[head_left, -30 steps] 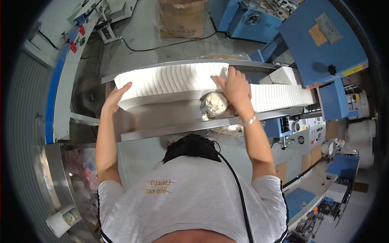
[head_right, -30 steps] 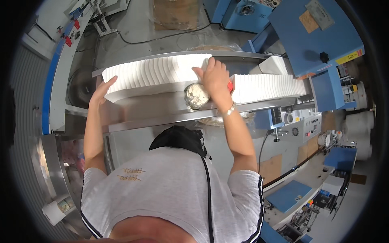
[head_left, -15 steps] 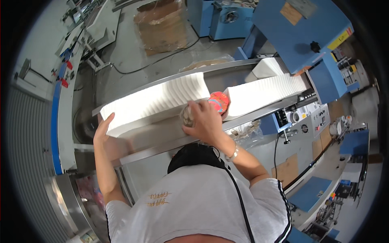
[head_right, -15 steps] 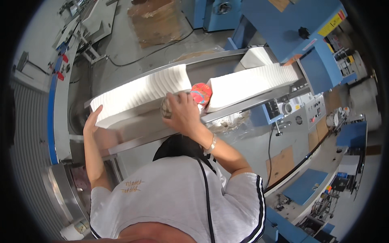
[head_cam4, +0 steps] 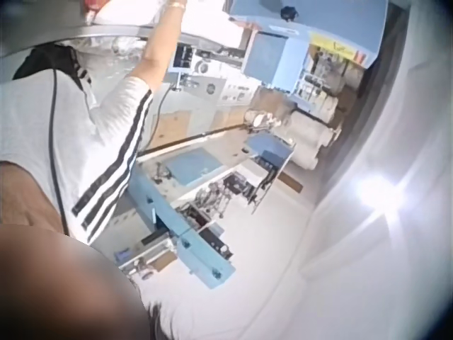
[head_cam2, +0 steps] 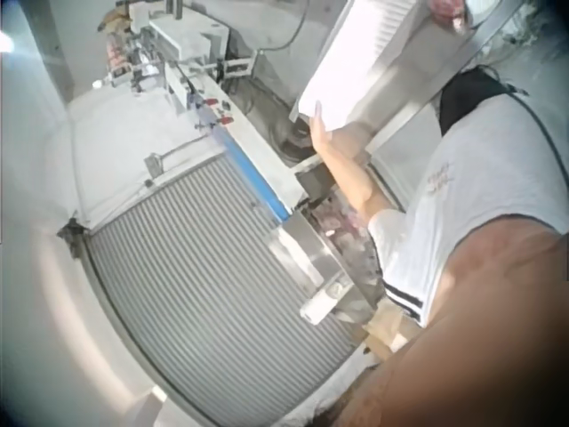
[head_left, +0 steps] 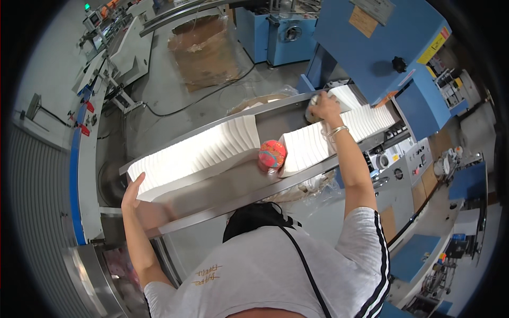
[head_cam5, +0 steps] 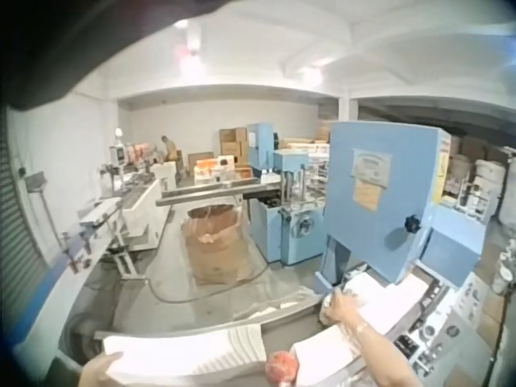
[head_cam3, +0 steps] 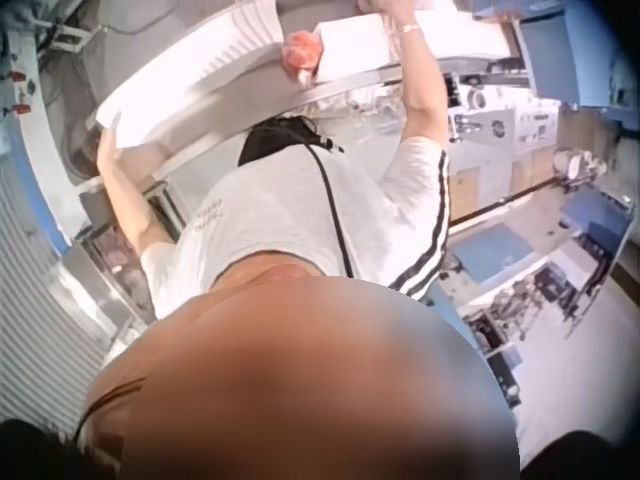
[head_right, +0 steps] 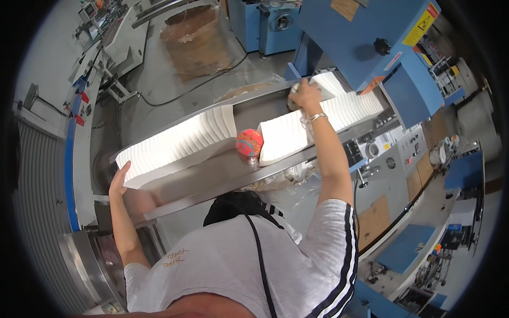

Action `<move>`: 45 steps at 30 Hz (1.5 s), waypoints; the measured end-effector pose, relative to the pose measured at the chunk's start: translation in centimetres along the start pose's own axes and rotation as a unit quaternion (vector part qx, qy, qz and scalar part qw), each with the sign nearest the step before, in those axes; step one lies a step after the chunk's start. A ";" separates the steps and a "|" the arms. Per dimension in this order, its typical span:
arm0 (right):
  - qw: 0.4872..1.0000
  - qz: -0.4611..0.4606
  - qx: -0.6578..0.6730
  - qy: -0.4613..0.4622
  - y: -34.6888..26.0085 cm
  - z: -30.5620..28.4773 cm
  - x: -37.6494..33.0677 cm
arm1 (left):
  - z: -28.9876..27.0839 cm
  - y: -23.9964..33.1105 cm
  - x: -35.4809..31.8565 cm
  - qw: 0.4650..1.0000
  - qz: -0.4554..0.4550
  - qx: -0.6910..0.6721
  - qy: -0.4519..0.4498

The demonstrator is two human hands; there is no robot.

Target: Placing individual paper napkins from a stack onto a moving conveyor belt for packaging.

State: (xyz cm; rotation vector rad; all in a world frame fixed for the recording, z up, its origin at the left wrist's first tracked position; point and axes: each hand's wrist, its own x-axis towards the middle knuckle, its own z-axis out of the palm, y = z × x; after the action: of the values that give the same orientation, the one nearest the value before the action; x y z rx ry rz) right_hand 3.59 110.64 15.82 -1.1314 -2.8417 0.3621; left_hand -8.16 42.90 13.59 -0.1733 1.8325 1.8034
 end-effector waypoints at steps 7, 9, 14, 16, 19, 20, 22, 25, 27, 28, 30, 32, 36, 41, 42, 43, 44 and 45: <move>0.956 -0.180 -0.081 0.217 -3.9 0.6 -2.6 | 0.5 0.8 -0.3 0.999 -0.028 0.030 0.036; 0.970 -0.219 0.044 -0.096 -7.6 -0.4 -4.2 | 1.7 1.0 -0.5 0.999 -0.005 0.038 0.037; 0.933 -0.269 0.096 -0.220 -14.5 0.9 -8.8 | 2.6 1.6 -1.7 0.999 0.015 0.033 0.017; 0.921 -0.236 0.128 -0.284 -16.3 1.7 -10.0 | 2.4 1.6 -1.8 0.998 0.006 0.042 0.037; 0.887 -0.141 0.290 -0.329 -18.0 4.3 -11.5 | 5.6 4.0 -3.8 0.993 -0.008 0.092 0.075; 0.885 -0.148 0.285 -0.337 -18.7 4.2 -12.0 | 5.2 3.8 -3.5 0.990 -0.005 0.113 0.084; 0.863 -0.102 0.329 -0.370 -19.7 4.3 -13.0 | 4.4 3.6 -3.8 0.991 -0.002 0.103 0.083; 0.837 -0.114 0.394 -0.363 -20.0 5.4 -14.5 | 0.3 0.9 -1.6 0.999 0.004 0.036 0.000; 0.801 -0.129 0.455 -0.367 -19.4 5.7 -15.2 | -1.3 0.2 -1.6 0.998 -0.008 0.059 0.030; 0.750 -0.095 0.506 -0.416 -19.1 5.4 -15.7 | -2.0 -0.1 -1.8 0.995 -0.016 0.084 0.060; 0.661 -0.032 0.579 -0.476 -17.8 5.6 -15.9 | -2.1 0.5 -3.2 0.995 -0.003 0.091 0.047; 0.686 -0.005 0.581 -0.438 -15.2 8.5 -15.4 | -2.0 1.1 -4.3 0.994 0.002 0.110 0.020; 0.710 0.106 0.575 -0.392 -18.9 3.4 -20.5 | 0.0 0.7 -5.6 0.995 0.015 0.097 -0.013; 0.610 0.069 0.602 -0.511 -15.0 6.5 -17.4 | -1.4 -1.9 -4.6 0.998 0.002 0.059 0.031; 0.644 0.049 0.587 -0.487 -14.5 6.6 -17.1 | -0.3 -0.1 -5.7 0.999 -0.023 0.020 0.033; 0.677 0.029 0.572 -0.462 -14.0 6.8 -16.7 | 0.8 2.0 -7.3 0.998 -0.052 -0.009 0.037; 0.665 0.036 0.586 -0.462 -13.7 7.3 -16.3 | 0.7 1.7 -7.3 0.998 -0.049 0.011 0.044; 0.664 0.032 0.582 -0.469 -13.9 7.6 -16.2 | 0.1 0.8 -6.2 0.997 -0.047 0.032 0.049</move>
State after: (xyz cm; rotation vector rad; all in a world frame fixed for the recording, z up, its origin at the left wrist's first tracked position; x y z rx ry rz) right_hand 4.97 88.31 12.26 -0.7248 -1.9812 2.8537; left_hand -3.30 41.28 17.25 -0.3229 1.9126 1.6974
